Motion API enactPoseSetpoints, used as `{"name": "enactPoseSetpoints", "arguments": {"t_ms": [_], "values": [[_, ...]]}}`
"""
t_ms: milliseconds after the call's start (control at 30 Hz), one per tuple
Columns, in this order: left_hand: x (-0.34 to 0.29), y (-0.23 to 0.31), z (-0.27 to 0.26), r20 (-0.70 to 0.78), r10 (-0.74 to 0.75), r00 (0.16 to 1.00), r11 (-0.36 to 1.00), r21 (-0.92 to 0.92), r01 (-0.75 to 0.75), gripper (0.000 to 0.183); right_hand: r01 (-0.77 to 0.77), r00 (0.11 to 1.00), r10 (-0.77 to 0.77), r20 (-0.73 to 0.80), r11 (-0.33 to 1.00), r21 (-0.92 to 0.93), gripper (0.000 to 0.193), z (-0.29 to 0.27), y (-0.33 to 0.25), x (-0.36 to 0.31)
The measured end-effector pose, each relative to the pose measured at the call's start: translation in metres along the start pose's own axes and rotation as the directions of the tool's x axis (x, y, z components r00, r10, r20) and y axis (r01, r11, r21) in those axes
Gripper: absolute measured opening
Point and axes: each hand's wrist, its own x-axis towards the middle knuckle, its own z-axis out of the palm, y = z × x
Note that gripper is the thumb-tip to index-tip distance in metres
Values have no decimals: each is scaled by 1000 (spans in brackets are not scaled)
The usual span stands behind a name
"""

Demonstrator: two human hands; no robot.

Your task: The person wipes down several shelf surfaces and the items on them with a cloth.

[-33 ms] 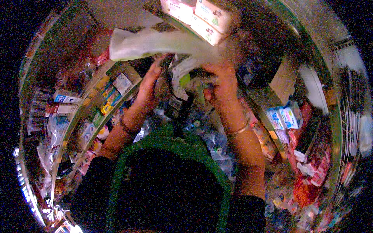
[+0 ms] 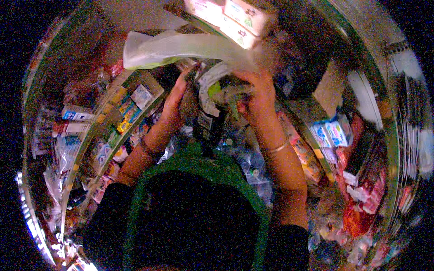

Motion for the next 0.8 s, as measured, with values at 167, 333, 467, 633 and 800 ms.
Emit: {"name": "enactPoseSetpoints", "arguments": {"t_ms": [167,333,467,633,800], "values": [[-14,-47,-57,-55,-206,977,961,178,212,52,495,865,-455,211,710,-501,23,-24,37,13],[-32,-59,-79,-117,-681,723,707,-361,608,58,194,963,-216,162,970,144,26,-14,24,-16],[-51,-88,-84,-31,-672,740,701,-349,622,59,68,973,-107,206,979,191,30,-36,55,-25],[-58,-111,-84,19,-678,735,698,-299,651,60,499,866,-497,60,866,-34,21,-59,68,-38],[-62,-111,-95,30,-699,714,694,-209,688,62,162,978,-104,178,922,-351,20,-84,93,-48]]}}
